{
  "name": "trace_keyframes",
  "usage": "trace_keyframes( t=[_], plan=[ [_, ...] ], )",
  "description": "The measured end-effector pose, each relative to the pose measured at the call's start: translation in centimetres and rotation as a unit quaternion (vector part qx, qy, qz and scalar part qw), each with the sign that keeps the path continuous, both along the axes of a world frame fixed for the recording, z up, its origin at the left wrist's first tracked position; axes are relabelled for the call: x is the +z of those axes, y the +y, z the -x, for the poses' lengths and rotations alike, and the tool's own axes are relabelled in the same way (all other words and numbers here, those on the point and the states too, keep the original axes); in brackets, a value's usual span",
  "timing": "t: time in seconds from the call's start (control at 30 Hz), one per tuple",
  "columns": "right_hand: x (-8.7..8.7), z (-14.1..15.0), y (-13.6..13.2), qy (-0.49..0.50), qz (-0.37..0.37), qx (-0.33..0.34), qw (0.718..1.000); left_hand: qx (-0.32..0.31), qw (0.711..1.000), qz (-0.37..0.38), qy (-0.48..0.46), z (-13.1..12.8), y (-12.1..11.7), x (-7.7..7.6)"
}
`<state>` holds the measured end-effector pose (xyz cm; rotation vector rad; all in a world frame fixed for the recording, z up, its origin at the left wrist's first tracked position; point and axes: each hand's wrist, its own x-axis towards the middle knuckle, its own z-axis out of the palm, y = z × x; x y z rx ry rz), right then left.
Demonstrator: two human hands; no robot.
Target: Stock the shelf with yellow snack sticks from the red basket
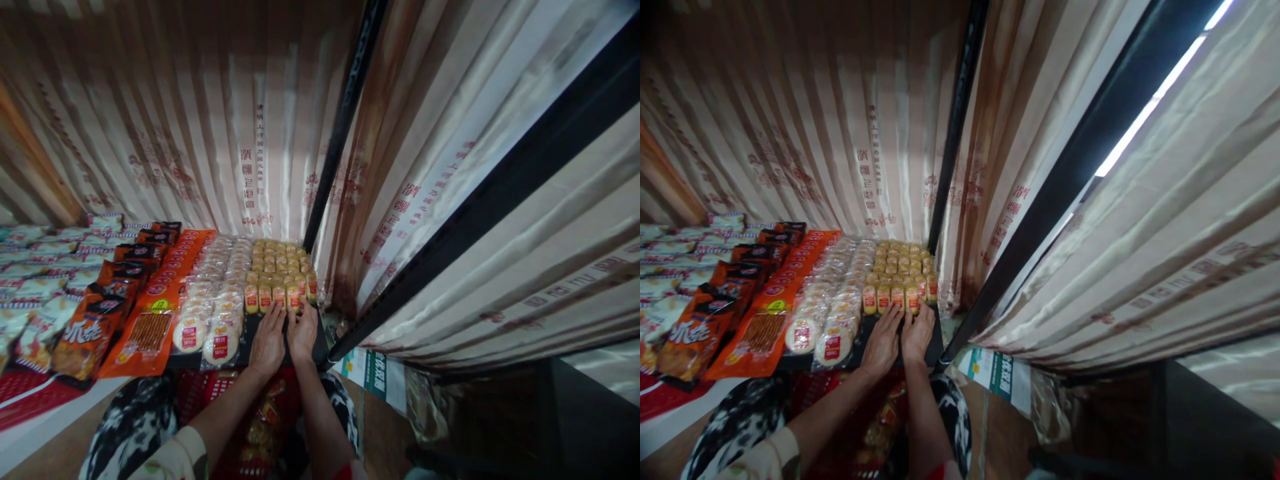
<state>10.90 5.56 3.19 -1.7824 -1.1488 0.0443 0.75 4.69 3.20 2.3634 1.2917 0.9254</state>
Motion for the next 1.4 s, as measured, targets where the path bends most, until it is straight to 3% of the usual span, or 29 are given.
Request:
trace_keyframes(
  t=[0.77,1.1,1.27,1.4],
  plan=[
    [0.1,-0.1,0.2,-0.003,-0.014,0.006,1.000,0.001,1.000,-0.006,0.014,-0.1,-0.2,0.2],
    [0.8,1.0,-2.2,-0.013,-0.023,0.009,1.000,-0.015,1.000,-0.007,-0.002,0.7,-1.7,0.9],
    [0.4,2.1,-3.6,0.001,-0.020,0.019,1.000,-0.007,1.000,-0.001,0.002,1.4,-3.4,0.2],
    [0.1,3.5,-5.0,0.008,-0.014,0.040,0.999,-0.010,1.000,-0.017,0.007,2.7,-5.1,-1.4]
  ],
)
